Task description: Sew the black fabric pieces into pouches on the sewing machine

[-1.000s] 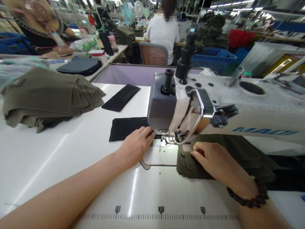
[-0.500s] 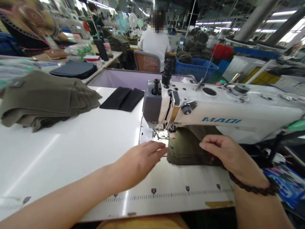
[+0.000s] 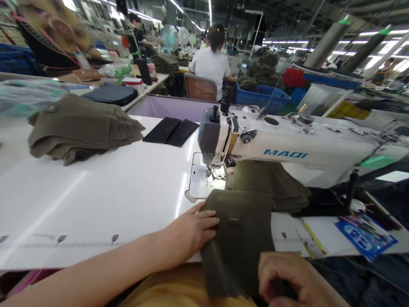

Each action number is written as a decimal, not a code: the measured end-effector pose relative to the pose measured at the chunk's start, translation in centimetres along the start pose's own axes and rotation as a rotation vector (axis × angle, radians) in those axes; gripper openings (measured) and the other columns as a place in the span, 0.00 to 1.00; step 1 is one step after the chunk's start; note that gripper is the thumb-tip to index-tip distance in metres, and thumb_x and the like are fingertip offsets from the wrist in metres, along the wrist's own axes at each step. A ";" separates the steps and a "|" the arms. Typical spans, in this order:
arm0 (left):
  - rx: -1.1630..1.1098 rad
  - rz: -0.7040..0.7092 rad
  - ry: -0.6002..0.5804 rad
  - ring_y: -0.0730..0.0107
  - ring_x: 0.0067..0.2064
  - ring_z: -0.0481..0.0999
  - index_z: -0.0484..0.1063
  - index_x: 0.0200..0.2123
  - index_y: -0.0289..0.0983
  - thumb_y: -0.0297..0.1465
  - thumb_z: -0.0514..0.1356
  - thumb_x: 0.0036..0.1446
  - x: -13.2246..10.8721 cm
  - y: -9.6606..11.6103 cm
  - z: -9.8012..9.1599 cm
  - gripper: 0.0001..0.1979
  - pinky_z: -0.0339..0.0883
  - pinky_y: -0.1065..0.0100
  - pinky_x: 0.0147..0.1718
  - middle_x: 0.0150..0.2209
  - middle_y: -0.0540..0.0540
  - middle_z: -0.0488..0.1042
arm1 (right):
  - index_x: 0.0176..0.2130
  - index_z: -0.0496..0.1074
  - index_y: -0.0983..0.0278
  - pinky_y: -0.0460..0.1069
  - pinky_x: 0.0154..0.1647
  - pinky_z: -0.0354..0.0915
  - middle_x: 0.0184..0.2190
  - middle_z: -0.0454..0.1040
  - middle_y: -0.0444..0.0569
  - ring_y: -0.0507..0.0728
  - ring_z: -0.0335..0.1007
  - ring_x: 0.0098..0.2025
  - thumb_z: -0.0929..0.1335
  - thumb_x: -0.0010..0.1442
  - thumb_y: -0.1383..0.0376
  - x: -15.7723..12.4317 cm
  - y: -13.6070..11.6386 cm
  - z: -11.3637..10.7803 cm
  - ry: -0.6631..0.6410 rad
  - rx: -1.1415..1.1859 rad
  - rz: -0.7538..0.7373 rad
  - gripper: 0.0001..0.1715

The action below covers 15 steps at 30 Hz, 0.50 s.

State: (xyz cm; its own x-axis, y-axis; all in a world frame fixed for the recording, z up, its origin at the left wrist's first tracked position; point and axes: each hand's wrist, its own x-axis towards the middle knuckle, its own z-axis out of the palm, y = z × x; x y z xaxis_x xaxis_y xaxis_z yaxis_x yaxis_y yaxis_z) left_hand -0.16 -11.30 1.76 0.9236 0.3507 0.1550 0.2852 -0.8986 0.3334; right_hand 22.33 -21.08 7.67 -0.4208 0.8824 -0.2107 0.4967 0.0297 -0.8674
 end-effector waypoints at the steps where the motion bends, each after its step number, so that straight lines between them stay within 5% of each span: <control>1: -0.013 -0.069 -0.001 0.61 0.55 0.63 0.70 0.43 0.39 0.25 0.52 0.57 -1.8 -0.7 -0.3 0.13 0.47 0.53 0.57 0.50 0.45 0.69 | 0.26 0.68 0.61 0.43 0.30 0.62 0.25 0.70 0.43 0.52 0.67 0.28 0.67 0.52 0.60 0.2 0.3 -0.3 0.010 -0.032 -0.008 0.07; 3: -0.049 -0.176 -0.012 0.61 0.55 0.63 0.68 0.47 0.40 0.24 0.52 0.56 -5.0 -1.7 -1.1 0.16 0.54 0.55 0.54 0.53 0.44 0.66 | 0.32 0.70 0.60 0.45 0.37 0.64 0.31 0.72 0.45 0.54 0.69 0.35 0.67 0.52 0.65 0.9 1.3 -0.6 0.018 -0.144 -0.020 0.03; 8: -0.174 -0.501 0.104 0.66 0.51 0.69 0.69 0.47 0.45 0.24 0.51 0.54 -9.3 -1.9 -3.1 0.19 0.66 0.66 0.47 0.55 0.46 0.64 | 0.51 0.65 0.57 0.54 0.58 0.53 0.55 0.62 0.46 0.57 0.57 0.56 0.60 0.49 0.77 3.8 3.2 1.0 -0.022 -0.479 -0.124 0.31; 12: -0.207 -0.454 0.227 0.63 0.52 0.68 0.70 0.45 0.41 0.29 0.53 0.55 -9.8 -1.8 -4.2 0.15 0.64 0.61 0.49 0.54 0.43 0.65 | 0.55 0.60 0.58 0.57 0.60 0.48 0.58 0.56 0.46 0.56 0.51 0.59 0.59 0.42 0.80 5.1 3.0 2.1 -0.172 -0.552 -0.260 0.41; 15: -0.115 -0.314 0.184 0.58 0.58 0.59 0.70 0.46 0.39 0.30 0.57 0.52 -10.4 -2.6 -4.4 0.16 0.49 0.50 0.57 0.55 0.41 0.63 | 0.55 0.61 0.58 0.61 0.60 0.46 0.57 0.59 0.48 0.58 0.53 0.59 0.61 0.42 0.78 5.5 2.7 2.3 -0.199 -0.574 -0.288 0.41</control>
State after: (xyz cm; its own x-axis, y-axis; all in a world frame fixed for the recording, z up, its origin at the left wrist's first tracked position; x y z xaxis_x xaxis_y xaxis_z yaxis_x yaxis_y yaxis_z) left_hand -11.61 -11.41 3.32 0.7314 0.6552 0.1891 0.5069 -0.7078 0.4921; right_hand 19.63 -17.24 3.10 -0.7017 0.6999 -0.1334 0.6451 0.5446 -0.5359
